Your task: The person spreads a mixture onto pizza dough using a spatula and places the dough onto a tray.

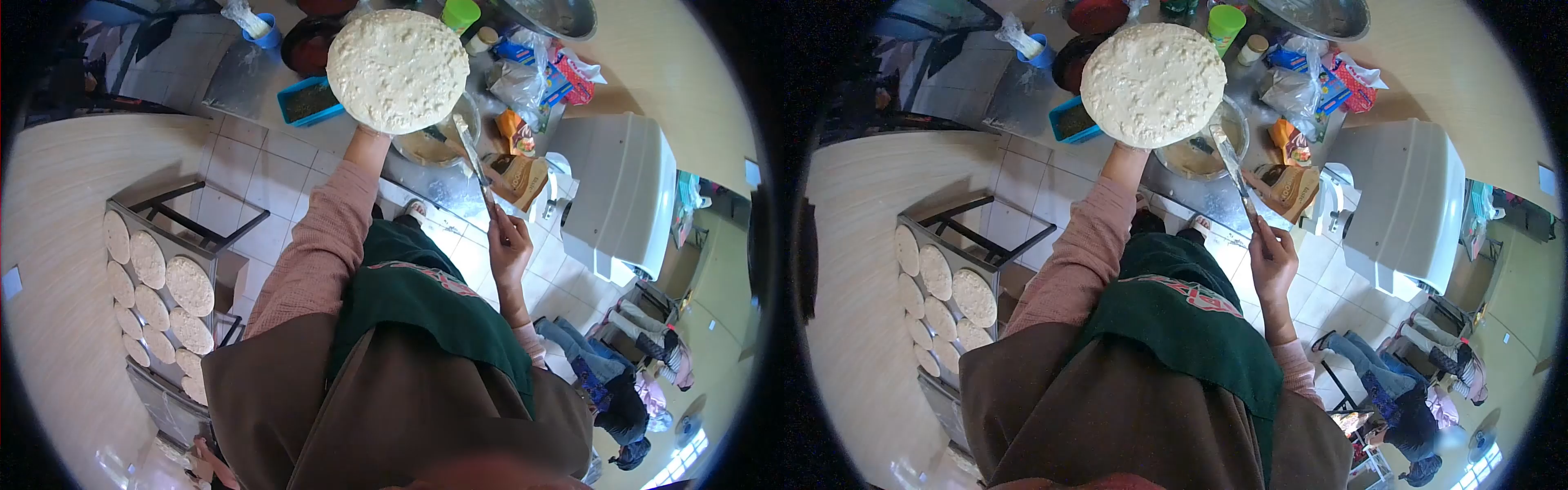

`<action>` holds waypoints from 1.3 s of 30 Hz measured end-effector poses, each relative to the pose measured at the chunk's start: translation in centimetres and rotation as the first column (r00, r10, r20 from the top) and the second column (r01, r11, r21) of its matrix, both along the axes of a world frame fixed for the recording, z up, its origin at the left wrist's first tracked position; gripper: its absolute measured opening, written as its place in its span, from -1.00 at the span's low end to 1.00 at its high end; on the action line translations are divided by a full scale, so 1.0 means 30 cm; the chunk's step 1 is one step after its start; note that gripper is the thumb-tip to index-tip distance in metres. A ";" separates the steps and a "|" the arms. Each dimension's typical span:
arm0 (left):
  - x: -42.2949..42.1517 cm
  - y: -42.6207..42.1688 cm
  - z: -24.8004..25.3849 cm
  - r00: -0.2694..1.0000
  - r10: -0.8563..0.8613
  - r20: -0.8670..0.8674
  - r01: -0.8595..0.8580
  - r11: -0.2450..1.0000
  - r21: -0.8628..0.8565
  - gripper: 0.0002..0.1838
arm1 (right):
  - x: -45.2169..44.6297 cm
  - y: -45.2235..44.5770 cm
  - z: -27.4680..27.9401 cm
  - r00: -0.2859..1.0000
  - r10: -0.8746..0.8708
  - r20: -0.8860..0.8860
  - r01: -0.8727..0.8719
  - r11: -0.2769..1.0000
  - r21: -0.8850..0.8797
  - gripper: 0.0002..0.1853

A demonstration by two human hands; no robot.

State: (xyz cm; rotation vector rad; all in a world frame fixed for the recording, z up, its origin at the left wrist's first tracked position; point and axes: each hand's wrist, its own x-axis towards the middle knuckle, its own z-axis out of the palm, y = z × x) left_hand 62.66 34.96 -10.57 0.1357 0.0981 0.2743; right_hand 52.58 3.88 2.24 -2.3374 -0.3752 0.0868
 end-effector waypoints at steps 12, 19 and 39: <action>-0.150 0.085 -0.012 0.988 -0.139 -0.071 0.139 0.990 -0.003 -0.27 | 0.308 0.190 0.080 0.966 0.256 0.047 -0.174 0.769 -0.616 -0.75; -0.206 0.039 -0.023 0.980 -0.162 -0.117 0.160 0.987 -0.024 -0.28 | 0.355 0.242 -0.024 0.910 0.408 -0.075 -0.330 0.603 -0.726 -0.72; -0.333 -0.145 -0.090 0.916 -0.347 -0.203 0.319 0.935 -0.157 -0.30 | 0.063 0.048 0.250 0.988 0.079 -0.129 -0.109 0.964 -0.244 -0.61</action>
